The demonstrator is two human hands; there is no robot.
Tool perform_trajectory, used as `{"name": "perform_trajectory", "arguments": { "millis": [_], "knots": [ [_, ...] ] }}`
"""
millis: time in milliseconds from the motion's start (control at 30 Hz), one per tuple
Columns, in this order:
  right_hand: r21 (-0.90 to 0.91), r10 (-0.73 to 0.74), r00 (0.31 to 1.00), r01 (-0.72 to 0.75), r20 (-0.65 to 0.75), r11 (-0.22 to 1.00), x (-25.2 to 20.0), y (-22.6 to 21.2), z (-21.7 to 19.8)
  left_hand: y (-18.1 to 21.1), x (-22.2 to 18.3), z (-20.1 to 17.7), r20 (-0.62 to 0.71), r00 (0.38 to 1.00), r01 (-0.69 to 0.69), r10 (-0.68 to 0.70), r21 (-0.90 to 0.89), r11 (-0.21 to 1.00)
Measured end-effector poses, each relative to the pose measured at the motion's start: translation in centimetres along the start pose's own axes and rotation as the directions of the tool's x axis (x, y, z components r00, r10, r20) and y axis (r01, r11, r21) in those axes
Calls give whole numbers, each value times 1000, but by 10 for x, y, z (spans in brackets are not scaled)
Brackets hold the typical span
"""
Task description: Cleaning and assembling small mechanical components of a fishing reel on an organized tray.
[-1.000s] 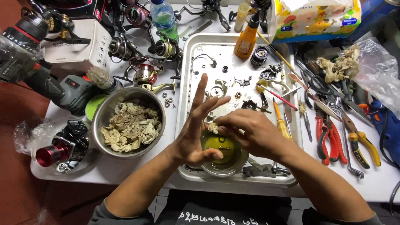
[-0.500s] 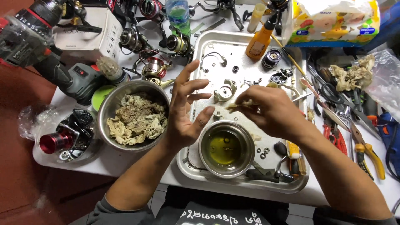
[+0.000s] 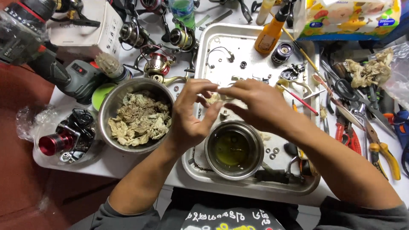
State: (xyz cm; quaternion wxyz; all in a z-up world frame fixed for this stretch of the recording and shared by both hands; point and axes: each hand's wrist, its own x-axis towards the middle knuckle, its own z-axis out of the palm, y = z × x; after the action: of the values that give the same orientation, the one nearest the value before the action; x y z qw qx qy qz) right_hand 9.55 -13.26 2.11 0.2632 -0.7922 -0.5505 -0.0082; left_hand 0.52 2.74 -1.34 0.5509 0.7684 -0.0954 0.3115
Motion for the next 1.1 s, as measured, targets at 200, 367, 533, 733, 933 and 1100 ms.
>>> {"name": "perform_trajectory", "arguments": {
  "millis": [200,367,533,733,933,1100],
  "knots": [
    [-69,87,996,-88,-19,994,-57,4,-16,-11,-8,13,258,963,-132,73,218,967],
    [-148,28,997,-16,78,989,-80,-11,5,-5,-8,12,415,906,-217,89,271,938],
    [-175,47,994,-30,94,984,-78,-6,-10,-3,-5,8,530,847,-231,33,312,922],
    [-245,353,920,-387,-171,889,-95,35,-62,6,-6,11,675,734,-259,-83,390,883],
    [-398,480,842,-539,-245,743,-106,90,-83,6,-6,11,695,717,-290,-60,375,881],
    [-490,655,738,-637,-165,595,-87,113,-97,6,-3,9,706,707,-323,-40,373,870]
  ]
}}
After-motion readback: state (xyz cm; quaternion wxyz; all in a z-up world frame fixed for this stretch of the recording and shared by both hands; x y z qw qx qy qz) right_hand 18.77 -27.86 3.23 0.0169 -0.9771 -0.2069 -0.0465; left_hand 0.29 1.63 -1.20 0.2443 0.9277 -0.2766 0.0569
